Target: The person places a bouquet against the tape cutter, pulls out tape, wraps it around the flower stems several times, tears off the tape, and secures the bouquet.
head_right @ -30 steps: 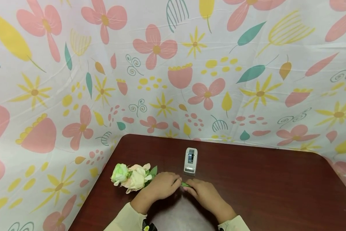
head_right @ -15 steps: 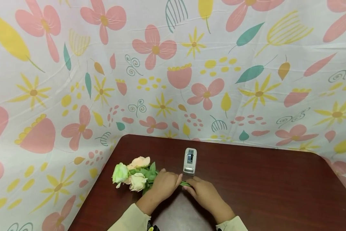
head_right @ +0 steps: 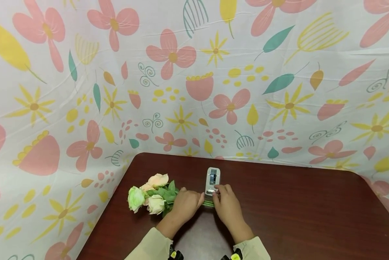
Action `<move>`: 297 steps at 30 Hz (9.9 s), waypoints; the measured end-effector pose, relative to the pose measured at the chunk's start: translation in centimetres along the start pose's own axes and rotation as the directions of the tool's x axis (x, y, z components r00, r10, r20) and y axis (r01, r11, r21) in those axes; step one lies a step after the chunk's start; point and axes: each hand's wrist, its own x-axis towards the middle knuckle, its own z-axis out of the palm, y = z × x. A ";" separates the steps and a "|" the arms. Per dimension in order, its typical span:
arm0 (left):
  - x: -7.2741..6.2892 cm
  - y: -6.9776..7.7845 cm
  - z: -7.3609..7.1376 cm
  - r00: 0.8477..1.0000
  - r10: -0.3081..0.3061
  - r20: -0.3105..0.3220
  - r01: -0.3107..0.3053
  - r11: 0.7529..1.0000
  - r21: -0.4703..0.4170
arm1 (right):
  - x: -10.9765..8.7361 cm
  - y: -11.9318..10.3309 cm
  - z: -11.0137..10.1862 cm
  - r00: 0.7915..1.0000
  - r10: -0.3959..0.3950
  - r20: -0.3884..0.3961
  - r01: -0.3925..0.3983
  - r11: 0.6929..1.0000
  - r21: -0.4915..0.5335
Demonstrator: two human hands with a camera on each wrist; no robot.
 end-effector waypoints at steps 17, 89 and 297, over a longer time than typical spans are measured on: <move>0.5 0.9 1.8 0.993 -0.084 0.082 0.088 0.995 -0.044 | 1.7 1.3 2.1 0.986 0.164 -0.002 -0.163 0.982 0.093; 0.8 0.6 1.8 0.991 -0.095 0.097 0.101 0.993 -0.064 | 0.5 -0.6 0.3 0.960 0.277 0.045 -0.280 0.955 0.099; 2.8 -1.0 -1.3 0.991 0.043 0.129 0.006 0.935 -0.354 | -0.4 0.1 3.5 0.868 0.358 0.343 -0.371 0.010 0.928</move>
